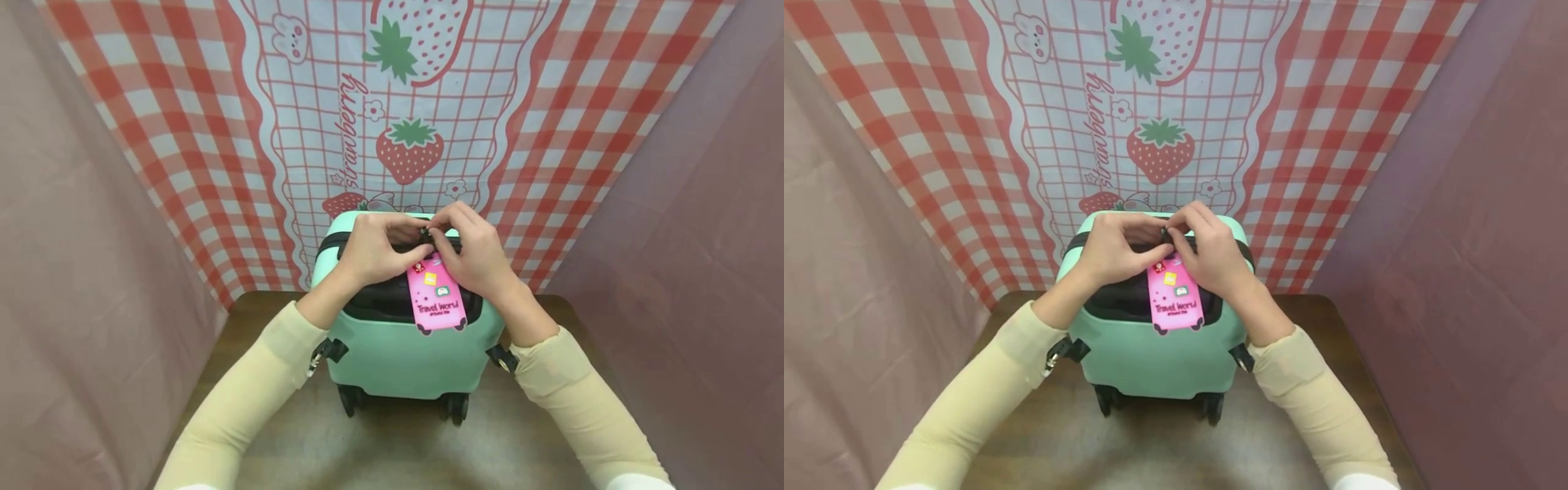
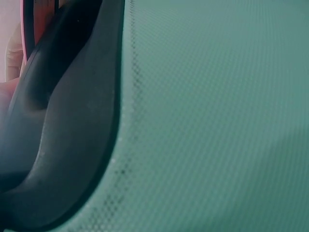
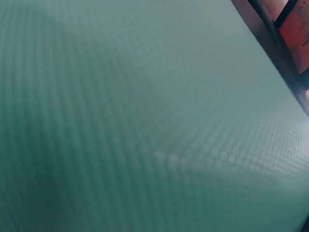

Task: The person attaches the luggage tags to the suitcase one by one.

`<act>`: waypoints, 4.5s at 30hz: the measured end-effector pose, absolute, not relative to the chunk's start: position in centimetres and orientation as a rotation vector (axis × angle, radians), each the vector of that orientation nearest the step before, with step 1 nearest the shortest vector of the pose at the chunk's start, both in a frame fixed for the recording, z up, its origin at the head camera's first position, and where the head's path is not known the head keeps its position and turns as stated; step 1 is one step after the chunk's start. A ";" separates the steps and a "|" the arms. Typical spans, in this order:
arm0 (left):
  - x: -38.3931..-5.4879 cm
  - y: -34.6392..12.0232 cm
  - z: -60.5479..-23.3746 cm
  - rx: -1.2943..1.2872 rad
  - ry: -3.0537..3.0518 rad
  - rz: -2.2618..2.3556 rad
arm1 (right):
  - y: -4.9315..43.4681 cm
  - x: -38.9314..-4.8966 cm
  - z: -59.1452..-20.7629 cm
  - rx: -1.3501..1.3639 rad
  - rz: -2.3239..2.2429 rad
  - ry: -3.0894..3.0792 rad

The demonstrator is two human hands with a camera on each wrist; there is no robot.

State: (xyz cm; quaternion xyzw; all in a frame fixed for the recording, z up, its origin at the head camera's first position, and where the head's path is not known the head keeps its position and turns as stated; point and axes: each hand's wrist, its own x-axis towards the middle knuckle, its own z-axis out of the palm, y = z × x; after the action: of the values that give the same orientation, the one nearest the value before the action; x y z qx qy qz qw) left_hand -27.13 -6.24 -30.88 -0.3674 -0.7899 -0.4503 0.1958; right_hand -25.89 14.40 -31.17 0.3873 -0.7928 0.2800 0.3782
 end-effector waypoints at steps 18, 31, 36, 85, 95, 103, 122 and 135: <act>-27.2 -6.2 -30.9 -1.036 -2.201 -1.239 | 14.7 -25.5 -31.3 0.907 0.742 -2.089; -27.1 -6.1 -30.6 -0.992 -2.274 -1.215 | 14.7 -25.5 -31.4 0.923 0.727 -2.041; -27.1 -6.0 -30.7 -0.966 -2.299 -1.222 | 14.8 -25.3 -31.4 0.962 0.713 -2.022; -26.8 -5.8 -30.7 -0.951 -2.336 -1.113 | 15.2 -25.2 -31.7 1.014 0.705 -1.949; -26.9 -5.7 -30.7 -0.964 -2.347 -1.077 | 15.3 -25.3 -31.7 1.021 0.729 -1.985; -26.7 -5.6 -30.7 -0.932 -2.352 -1.083 | 15.0 -24.8 -31.8 0.967 0.662 -2.024; -27.2 -5.5 -30.2 -0.962 -2.488 -1.120 | 15.2 -25.0 -31.8 1.052 0.659 -1.950; -27.2 -5.7 -29.9 -0.936 -2.505 -1.195 | 15.1 -25.1 -31.6 1.100 0.652 -1.957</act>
State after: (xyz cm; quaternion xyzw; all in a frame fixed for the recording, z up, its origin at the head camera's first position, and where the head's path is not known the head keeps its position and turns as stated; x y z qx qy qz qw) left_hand -27.24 -5.72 -29.88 -0.3178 -0.8504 -0.4057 0.1058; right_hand -25.13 15.15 -31.65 0.4331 -0.7703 0.2566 0.3913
